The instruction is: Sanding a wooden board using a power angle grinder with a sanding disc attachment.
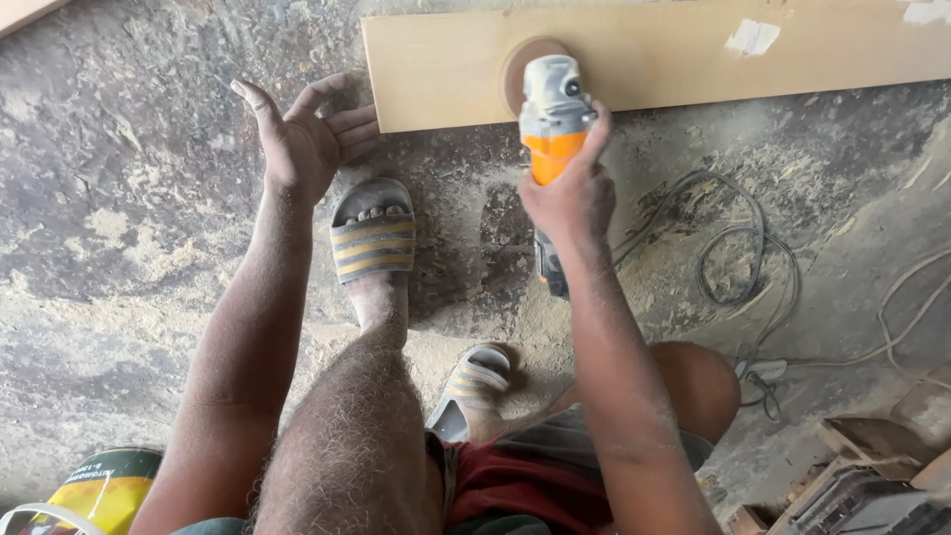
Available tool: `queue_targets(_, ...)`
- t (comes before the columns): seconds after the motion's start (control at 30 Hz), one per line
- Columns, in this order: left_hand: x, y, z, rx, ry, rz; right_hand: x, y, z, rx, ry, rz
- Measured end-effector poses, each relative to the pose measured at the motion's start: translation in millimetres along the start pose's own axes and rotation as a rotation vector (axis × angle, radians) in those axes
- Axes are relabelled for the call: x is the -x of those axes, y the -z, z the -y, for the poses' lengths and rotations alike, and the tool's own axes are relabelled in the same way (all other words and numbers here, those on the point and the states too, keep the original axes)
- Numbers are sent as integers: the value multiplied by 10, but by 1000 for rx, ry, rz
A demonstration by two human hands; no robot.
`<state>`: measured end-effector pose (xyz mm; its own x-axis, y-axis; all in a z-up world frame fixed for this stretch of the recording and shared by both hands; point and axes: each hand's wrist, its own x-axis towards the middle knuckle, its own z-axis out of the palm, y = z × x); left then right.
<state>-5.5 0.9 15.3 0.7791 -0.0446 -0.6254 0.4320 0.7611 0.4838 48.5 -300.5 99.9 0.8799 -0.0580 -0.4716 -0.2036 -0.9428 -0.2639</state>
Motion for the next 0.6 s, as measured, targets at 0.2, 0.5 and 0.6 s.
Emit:
queue_targets(0.2,9,20,10,-17,13,12,98,-397,431,28,315,-31)
queue_targets(0.5,0,1,14,-26,2,5,-127,-322,344,80,312,-16)
queue_targets(0.6,-12,34,32,30,21,-1,-159,-120,237,68,208,-15)
